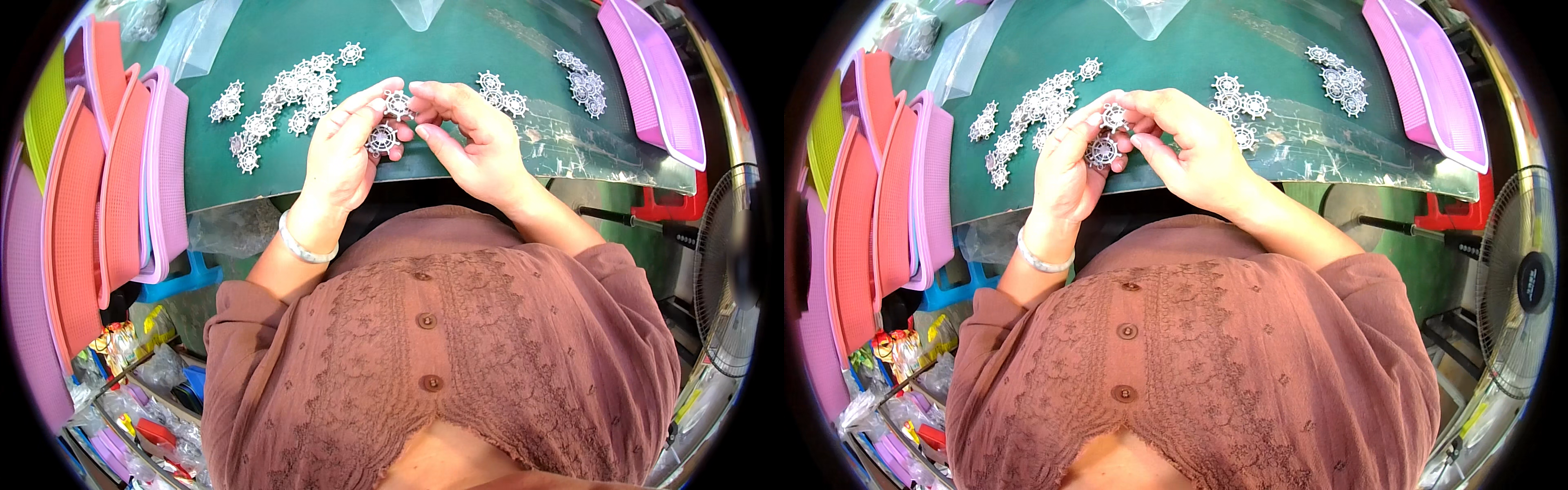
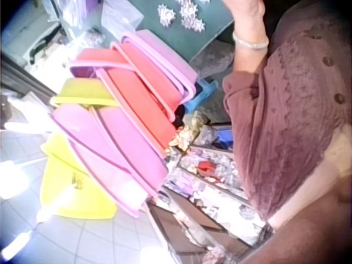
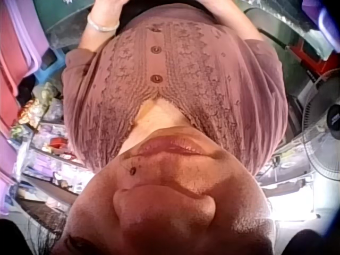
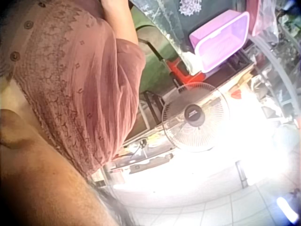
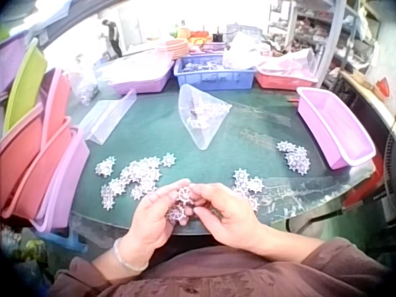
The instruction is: The person repeatedly picks up small silver ship-wheel-shaped metal pieces from a green table, holds them between both hands, and places them into a clear plastic bag. The process is repeated continuously throughout the clip.
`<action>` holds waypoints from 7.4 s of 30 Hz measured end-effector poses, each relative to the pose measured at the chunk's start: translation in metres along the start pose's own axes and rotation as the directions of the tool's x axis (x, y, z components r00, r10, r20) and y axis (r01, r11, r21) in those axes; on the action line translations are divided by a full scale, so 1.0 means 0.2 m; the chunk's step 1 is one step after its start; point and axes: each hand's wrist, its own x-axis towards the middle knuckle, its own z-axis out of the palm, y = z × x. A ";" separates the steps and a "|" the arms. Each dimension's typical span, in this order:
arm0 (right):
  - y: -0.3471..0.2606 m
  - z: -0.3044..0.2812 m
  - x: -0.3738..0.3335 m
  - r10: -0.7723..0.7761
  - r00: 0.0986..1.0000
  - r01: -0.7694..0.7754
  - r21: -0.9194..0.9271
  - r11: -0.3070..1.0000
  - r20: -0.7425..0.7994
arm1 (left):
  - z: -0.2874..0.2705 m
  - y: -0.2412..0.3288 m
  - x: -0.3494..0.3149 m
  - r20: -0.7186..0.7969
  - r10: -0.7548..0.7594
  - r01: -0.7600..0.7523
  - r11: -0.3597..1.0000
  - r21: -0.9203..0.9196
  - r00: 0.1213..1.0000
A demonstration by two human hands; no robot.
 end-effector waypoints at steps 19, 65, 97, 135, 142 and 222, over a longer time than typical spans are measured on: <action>0.05 0.00 -0.02 0.067 0.997 -0.061 0.108 0.992 -0.050 | 0.00 0.01 -0.02 -0.001 -0.012 0.012 0.997 0.079 1.000; 0.02 -0.01 -0.03 0.273 0.962 -0.251 0.326 0.912 -0.025 | 0.02 0.05 -0.06 0.030 -0.148 0.148 0.989 -0.017 0.989; 0.09 -0.40 -0.01 0.128 0.989 -0.078 -0.493 0.866 0.068 | -0.08 0.13 0.06 0.127 0.546 -0.103 -0.074 0.992 0.828; 0.06 -0.25 -0.01 0.354 0.932 -0.349 0.472 0.810 0.083 | 0.16 -0.01 0.10 0.038 -0.112 0.083 0.890 0.449 0.993; 0.03 -0.23 0.00 0.408 0.905 -0.414 0.468 0.781 0.119 | 0.16 0.01 0.07 0.022 -0.100 0.080 0.892 0.446 0.995; -0.02 -0.11 0.00 0.015 0.999 -0.017 -0.028 0.999 -0.043 | 0.08 0.00 -0.01 0.068 0.308 -0.303 0.830 0.469 0.949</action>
